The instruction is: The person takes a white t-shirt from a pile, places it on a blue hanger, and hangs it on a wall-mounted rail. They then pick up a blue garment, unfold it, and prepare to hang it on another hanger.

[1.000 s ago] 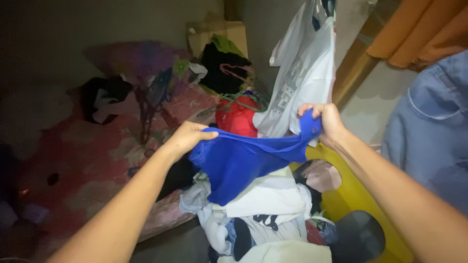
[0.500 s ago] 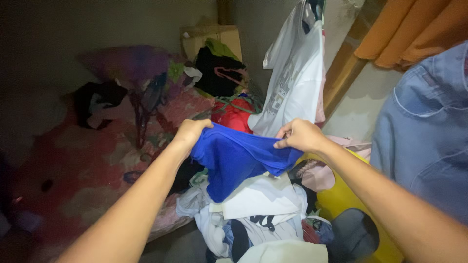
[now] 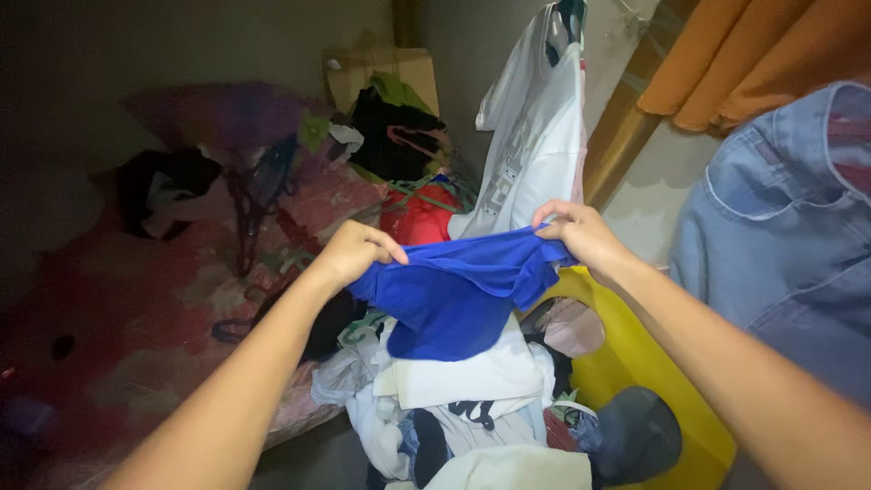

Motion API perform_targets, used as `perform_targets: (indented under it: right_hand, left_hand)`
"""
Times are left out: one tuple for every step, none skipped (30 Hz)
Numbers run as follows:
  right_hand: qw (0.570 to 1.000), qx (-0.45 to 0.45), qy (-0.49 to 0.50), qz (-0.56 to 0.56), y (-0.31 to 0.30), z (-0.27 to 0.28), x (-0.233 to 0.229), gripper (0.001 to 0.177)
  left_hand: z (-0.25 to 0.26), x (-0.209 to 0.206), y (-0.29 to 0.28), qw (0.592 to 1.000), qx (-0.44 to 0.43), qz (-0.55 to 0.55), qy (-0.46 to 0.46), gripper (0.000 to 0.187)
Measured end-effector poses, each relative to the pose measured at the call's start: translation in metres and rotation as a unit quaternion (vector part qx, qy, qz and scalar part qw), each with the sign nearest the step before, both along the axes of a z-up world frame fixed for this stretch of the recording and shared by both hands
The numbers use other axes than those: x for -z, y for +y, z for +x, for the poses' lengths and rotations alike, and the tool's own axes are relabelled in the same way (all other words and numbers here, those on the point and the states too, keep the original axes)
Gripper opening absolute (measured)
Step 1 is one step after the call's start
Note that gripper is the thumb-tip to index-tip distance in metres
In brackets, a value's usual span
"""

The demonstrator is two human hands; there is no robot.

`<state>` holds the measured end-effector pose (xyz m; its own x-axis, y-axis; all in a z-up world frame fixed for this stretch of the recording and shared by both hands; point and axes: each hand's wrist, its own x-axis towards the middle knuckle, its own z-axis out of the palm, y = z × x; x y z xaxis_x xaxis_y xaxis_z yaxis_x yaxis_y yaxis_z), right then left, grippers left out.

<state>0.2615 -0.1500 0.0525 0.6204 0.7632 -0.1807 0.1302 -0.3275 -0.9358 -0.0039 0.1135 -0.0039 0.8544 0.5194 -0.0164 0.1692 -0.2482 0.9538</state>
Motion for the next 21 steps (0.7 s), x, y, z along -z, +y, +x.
perform_targets:
  right_hand:
    - [1.000,-0.018,-0.020,-0.002,0.001,0.001,0.001,0.015]
    - [0.998,-0.037,-0.051,-0.007,0.004,0.002,0.004,0.017]
    - [0.995,-0.057,-0.081,-0.013,0.007,0.001,0.008,0.019]
    - [0.990,-0.076,-0.113,-0.019,0.010,0.001,0.011,0.021]
    - [0.979,-0.099,-0.178,0.020,0.012,0.000,0.014,0.021]
    - [0.961,-0.123,-0.241,0.059,0.014,-0.001,0.016,0.022]
    - [0.937,-0.146,-0.303,0.098,0.017,-0.004,0.018,0.023]
    - [0.940,-0.129,-0.307,0.073,0.019,-0.007,0.018,0.019]
    - [0.943,-0.112,-0.310,0.048,0.019,-0.011,0.016,0.017]
    - [0.945,-0.095,-0.313,0.022,0.019,-0.015,0.014,0.016]
    - [0.928,-0.097,-0.361,0.010,0.021,-0.019,0.011,0.022]
    - [0.908,-0.098,-0.409,-0.002,0.022,-0.024,0.008,0.029]
    - [0.885,-0.098,-0.455,-0.015,0.022,-0.028,0.005,0.038]
    - [0.882,-0.093,-0.462,-0.016,0.022,-0.032,0.002,0.046]
    - [0.879,-0.088,-0.469,-0.018,0.021,-0.037,0.000,0.054]
    - [0.875,-0.083,-0.476,-0.019,0.020,-0.042,-0.002,0.063]
    - [0.878,-0.081,-0.472,-0.024,0.020,-0.045,-0.003,0.067]
    - [0.880,-0.079,-0.468,-0.030,0.018,-0.047,-0.003,0.071]
    - [0.881,-0.077,-0.465,-0.036,0.017,-0.048,-0.001,0.074]
    - [0.893,-0.073,-0.443,-0.027,0.016,-0.048,0.001,0.079]
    - [0.905,-0.068,-0.420,-0.018,0.015,-0.047,0.003,0.083]
  left_hand:
    - [0.000,-0.005,-0.002,0.997,0.000,0.076,0.023,0.029]
    - [0.000,-0.010,-0.005,0.992,-0.051,0.106,0.045,0.024]
    - [-0.001,-0.015,-0.011,0.983,-0.103,0.136,0.067,0.019]
    - [-0.001,-0.020,-0.017,0.970,-0.153,0.164,0.088,0.014]
    - [-0.002,-0.026,-0.021,0.968,-0.168,0.160,0.098,0.014]
    - [-0.003,-0.032,-0.025,0.965,-0.182,0.156,0.108,0.015]
    - [-0.004,-0.038,-0.029,0.961,-0.197,0.152,0.118,0.016]
    - [-0.005,-0.045,-0.032,0.963,-0.198,0.141,0.119,0.016]
    - [-0.006,-0.051,-0.035,0.964,-0.199,0.129,0.121,0.017]
    - [-0.008,-0.056,-0.037,0.965,-0.200,0.118,0.123,0.018]
    - [-0.011,-0.060,-0.039,0.965,-0.203,0.124,0.109,0.018]
    - [-0.012,-0.064,-0.040,0.966,-0.206,0.128,0.094,0.018]
    - [-0.013,-0.066,-0.042,0.966,-0.208,0.133,0.079,0.019]
    - [-0.014,-0.068,-0.042,0.961,-0.225,0.125,0.100,0.019]
    - [-0.014,-0.068,-0.043,0.956,-0.242,0.117,0.121,0.019]
    - [-0.015,-0.068,-0.043,0.949,-0.258,0.109,0.142,0.020]
    - [-0.016,-0.068,-0.043,0.948,-0.264,0.129,0.124,0.019]
    - [-0.017,-0.065,-0.044,0.946,-0.269,0.149,0.106,0.020]
    - [-0.017,-0.061,-0.044,0.943,-0.274,0.168,0.088,0.021]
    - [-0.018,-0.058,-0.042,0.940,-0.279,0.179,0.085,0.017]
    - [-0.019,-0.054,-0.041,0.937,-0.283,0.189,0.082,0.014]
